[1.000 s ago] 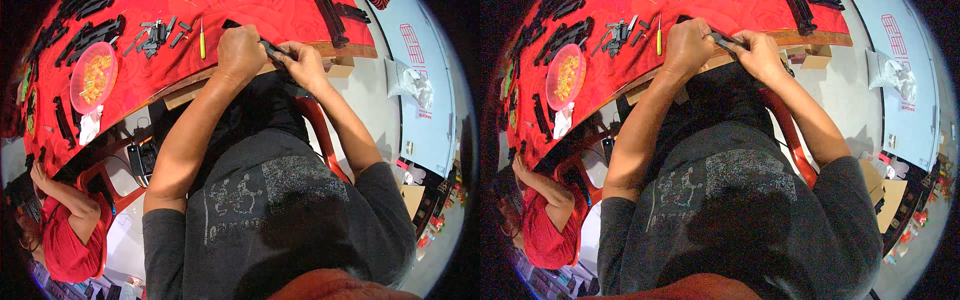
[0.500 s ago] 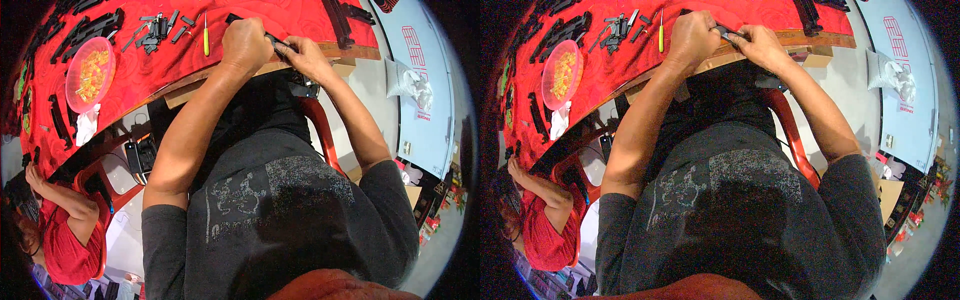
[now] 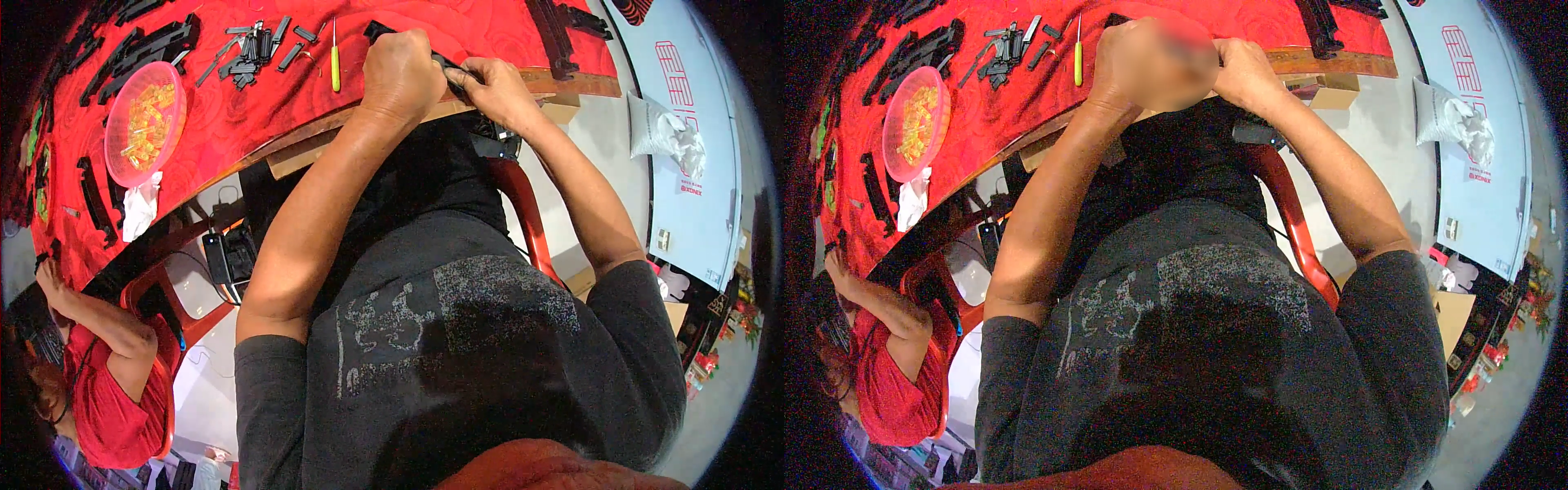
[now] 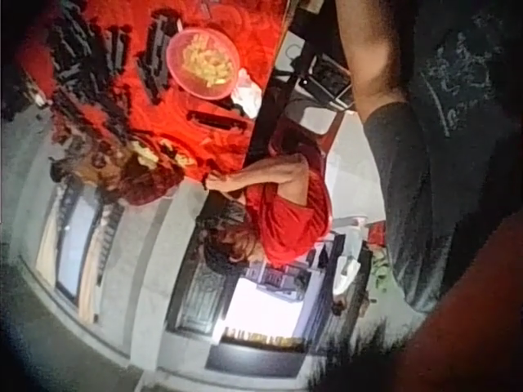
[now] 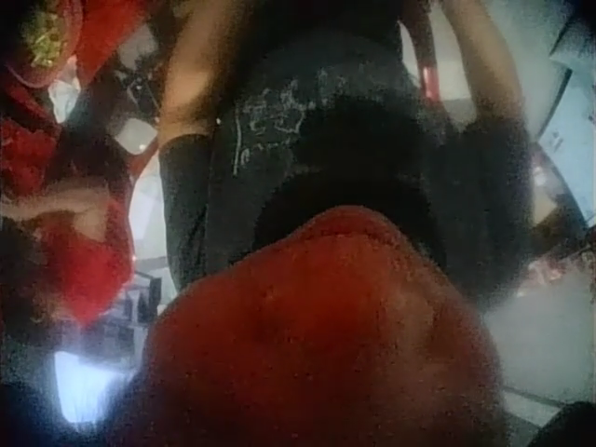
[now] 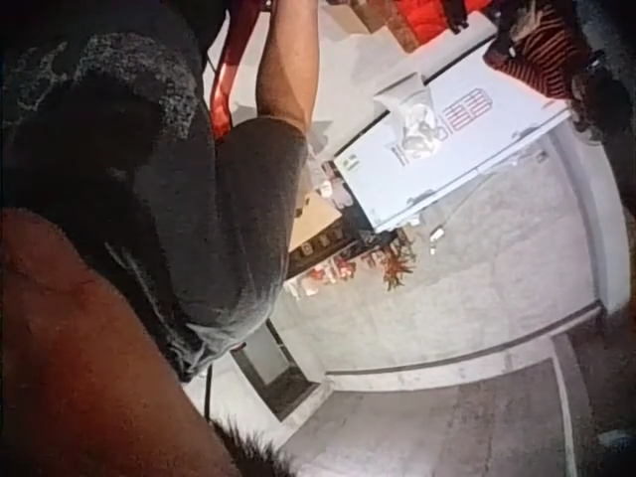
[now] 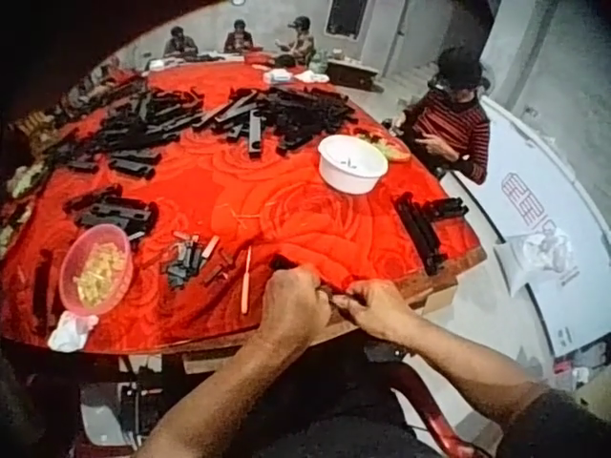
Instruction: The person assembles a plastic toy gun from plastic components and small screws at a table. The assembly is performed with a small screwdriver.
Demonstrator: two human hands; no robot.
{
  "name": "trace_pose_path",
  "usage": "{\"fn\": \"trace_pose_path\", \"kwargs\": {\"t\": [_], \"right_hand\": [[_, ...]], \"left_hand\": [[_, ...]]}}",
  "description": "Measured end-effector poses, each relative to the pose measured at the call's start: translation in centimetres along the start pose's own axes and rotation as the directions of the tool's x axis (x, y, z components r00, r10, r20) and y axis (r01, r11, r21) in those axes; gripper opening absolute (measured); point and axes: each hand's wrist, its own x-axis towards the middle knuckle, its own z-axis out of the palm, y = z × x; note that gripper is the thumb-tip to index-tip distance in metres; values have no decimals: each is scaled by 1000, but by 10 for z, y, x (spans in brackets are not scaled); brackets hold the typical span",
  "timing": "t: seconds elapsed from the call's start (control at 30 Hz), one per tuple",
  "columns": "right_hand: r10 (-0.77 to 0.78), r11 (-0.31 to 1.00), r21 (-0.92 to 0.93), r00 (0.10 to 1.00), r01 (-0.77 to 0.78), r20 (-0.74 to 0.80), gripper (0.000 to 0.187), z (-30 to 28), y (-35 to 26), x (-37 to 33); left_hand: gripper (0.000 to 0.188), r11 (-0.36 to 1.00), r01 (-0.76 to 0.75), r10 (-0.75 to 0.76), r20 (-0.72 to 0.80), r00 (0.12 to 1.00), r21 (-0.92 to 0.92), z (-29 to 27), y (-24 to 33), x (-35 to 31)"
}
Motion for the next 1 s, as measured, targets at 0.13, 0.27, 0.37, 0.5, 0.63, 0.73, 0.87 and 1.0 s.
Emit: {"fn": "trace_pose_path", "kwargs": {"t": [0.13,0.27,0.37,0.5,0.63,0.73,0.87,1.0], "right_hand": [[-15,1000,0,1000,15,-15,39,1,0,-1],[-16,999,34,1000,16,-20,41,0,-2,-2],[-14,997,70,1000,16,-23,42,-1,-2,-4],[-33,994,101,999,30,30,39,1,6,-3],[-59,985,164,997,52,40,35,1,10,-1],[-41,988,151,996,29,77,33,2,13,0],[-11,989,145,999,4,46,36,2,10,-2],[-15,988,155,999,7,51,40,3,13,0]], "left_hand": [[14,1000,19,-19,34,999,14,-3,-2,1],[15,999,-11,13,53,999,-38,-5,-3,2],[14,1000,27,-27,35,999,-3,-5,2,1],[15,998,46,-50,71,996,45,-8,5,1],[16,997,50,-54,73,996,56,-7,3,2],[17,997,40,-45,78,996,59,-7,4,3],[17,998,44,-47,81,996,49,-8,3,3],[18,997,49,-54,79,995,57,-8,5,4]]}}
